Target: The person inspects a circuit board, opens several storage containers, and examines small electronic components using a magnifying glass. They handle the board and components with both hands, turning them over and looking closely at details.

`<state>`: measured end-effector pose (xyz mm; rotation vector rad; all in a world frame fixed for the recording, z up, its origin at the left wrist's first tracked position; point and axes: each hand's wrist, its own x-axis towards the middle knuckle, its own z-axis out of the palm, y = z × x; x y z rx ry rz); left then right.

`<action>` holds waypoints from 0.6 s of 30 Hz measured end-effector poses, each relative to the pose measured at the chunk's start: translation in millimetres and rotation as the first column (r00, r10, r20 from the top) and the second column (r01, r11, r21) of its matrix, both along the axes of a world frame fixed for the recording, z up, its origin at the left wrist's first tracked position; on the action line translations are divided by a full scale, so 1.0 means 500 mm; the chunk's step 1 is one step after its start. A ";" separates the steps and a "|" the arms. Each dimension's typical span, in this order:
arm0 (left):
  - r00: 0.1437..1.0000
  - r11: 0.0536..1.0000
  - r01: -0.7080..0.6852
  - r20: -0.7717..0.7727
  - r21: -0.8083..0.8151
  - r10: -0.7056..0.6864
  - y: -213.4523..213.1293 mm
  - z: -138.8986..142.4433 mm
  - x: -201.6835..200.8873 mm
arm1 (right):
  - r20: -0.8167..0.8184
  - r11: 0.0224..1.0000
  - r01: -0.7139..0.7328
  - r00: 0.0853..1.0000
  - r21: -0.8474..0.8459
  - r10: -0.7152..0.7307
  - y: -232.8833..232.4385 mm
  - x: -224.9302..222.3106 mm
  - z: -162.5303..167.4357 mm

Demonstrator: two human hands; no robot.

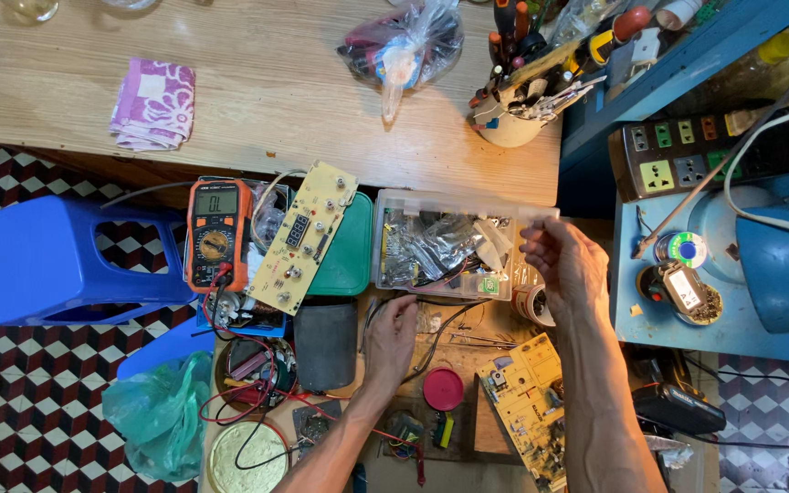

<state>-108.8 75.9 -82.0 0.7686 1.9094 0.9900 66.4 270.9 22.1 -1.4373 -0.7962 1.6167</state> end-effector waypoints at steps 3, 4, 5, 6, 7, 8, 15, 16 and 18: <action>0.893 0.963 -0.256 0.362 -0.079 0.267 -0.021 -0.051 -0.009 | 0.306 0.994 -0.079 0.947 -0.071 0.097 -0.049 0.022 0.031; 0.865 0.952 -0.293 0.399 -0.089 0.304 -0.026 -0.066 -0.018 | 0.425 0.993 -0.073 0.899 -0.089 0.104 -0.068 0.030 0.041; 0.836 0.940 -0.327 0.433 -0.101 0.337 -0.031 -0.079 -0.028 | 0.536 0.992 -0.063 0.837 -0.107 0.111 -0.080 0.034 0.048; 0.804 0.926 -0.361 0.465 -0.114 0.371 -0.034 -0.088 -0.035 | 0.551 0.995 -0.069 0.829 -0.074 0.098 -0.083 0.036 0.052; 0.801 0.919 -0.374 0.458 -0.120 0.386 -0.034 -0.095 -0.038 | 0.564 0.996 -0.077 0.821 -0.042 0.087 -0.084 0.038 0.052; 0.798 0.913 -0.387 0.451 -0.126 0.401 -0.034 -0.098 -0.043 | 0.576 0.996 -0.085 0.814 -0.009 0.075 -0.083 0.039 0.048; 0.821 0.912 -0.380 0.399 -0.152 0.408 -0.003 -0.091 -0.047 | 0.849 0.920 -0.392 0.486 0.002 0.205 -0.014 0.054 -0.075; 0.758 0.892 -0.400 0.472 -0.210 0.451 0.004 -0.093 -0.047 | 0.874 0.877 -0.481 0.422 -0.010 0.241 -0.003 0.054 -0.098; 0.602 0.837 -0.438 0.585 -0.327 0.544 0.022 -0.102 -0.047 | 0.821 0.829 -0.532 0.388 -0.172 0.419 0.005 0.050 -0.144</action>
